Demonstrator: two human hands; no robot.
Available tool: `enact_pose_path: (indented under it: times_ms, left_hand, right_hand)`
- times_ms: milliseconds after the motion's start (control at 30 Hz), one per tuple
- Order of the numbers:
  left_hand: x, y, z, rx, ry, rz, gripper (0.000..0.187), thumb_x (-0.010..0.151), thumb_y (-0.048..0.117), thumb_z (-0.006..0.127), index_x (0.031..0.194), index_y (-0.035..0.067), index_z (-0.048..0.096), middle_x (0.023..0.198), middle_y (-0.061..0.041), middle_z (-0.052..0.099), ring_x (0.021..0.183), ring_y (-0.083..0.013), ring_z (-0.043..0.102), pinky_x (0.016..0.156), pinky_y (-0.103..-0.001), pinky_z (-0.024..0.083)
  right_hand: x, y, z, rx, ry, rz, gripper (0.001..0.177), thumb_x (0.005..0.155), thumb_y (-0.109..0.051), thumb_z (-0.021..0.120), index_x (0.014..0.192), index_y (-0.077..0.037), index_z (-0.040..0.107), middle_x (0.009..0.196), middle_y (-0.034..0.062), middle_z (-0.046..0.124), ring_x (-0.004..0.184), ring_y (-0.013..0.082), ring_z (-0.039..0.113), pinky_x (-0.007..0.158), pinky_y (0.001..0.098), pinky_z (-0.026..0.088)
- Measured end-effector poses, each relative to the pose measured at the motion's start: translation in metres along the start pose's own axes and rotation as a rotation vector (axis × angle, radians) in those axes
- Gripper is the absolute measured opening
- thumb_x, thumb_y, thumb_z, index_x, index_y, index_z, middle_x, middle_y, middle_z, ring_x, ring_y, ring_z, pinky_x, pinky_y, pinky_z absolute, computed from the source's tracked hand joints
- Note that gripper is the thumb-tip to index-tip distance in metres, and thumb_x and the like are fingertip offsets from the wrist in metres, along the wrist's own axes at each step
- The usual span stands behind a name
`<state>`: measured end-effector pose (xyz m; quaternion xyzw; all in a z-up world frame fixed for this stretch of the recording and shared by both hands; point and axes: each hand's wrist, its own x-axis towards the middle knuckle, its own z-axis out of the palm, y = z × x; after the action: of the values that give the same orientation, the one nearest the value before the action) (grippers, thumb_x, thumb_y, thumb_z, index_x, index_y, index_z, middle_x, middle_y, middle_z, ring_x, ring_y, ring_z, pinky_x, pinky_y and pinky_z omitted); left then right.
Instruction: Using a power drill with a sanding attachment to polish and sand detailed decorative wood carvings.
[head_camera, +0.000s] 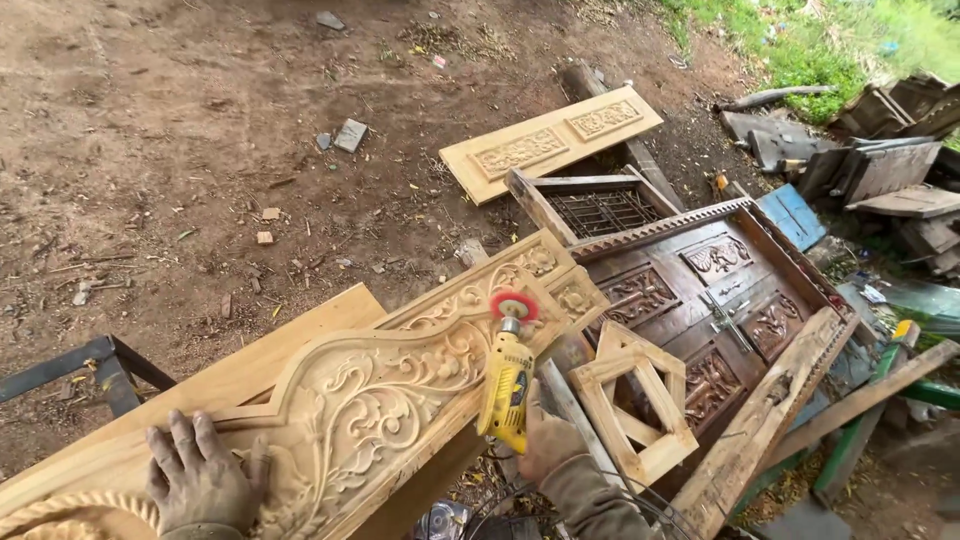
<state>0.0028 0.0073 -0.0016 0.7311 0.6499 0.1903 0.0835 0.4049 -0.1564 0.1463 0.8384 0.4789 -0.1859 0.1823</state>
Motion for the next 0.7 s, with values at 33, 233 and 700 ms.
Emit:
enact_pose_path:
  times_ms: [33,233,700]
  left_hand:
    - [0.002,-0.001,0.003,0.046,-0.039,-0.010,0.099,0.084,0.069,0.045,0.156,0.004,0.032,0.166,-0.023,0.025,0.157,-0.0447,0.014,0.121,-0.060,0.017]
    - [0.002,-0.003,-0.001,0.147,-0.147,-0.033,0.100,0.080,0.071,0.046,0.157,0.009,0.028,0.168,-0.019,0.020,0.158,-0.0432,0.007,0.120,-0.059,0.015]
    - [-0.009,-0.008,0.014,0.081,0.032,0.040,0.103,0.080,0.067,0.052,0.158,0.002,0.039,0.168,-0.024,0.035,0.160,-0.0503,0.022,0.123,-0.062,0.023]
  right_hand:
    - [-0.003,-0.007,-0.003,-0.014,0.008,-0.038,0.102,0.093,-0.032,0.067,0.157,0.011,0.000,0.089,0.0150,0.071,0.075,0.0288,0.071,0.065,0.0397,0.060]
    - [-0.004,-0.033,0.015,0.038,0.145,-0.226,0.110,0.081,-0.025,0.075,0.154,0.015,0.003,0.100,0.0216,0.070,0.085,0.0335,0.071,0.069,0.0411,0.061]
    - [0.018,0.012,-0.026,-0.034,0.068,0.025,0.104,0.089,-0.029,0.071,0.159,0.010,0.004,0.096,0.0148,0.072,0.081,0.0277,0.073,0.068,0.0372,0.061]
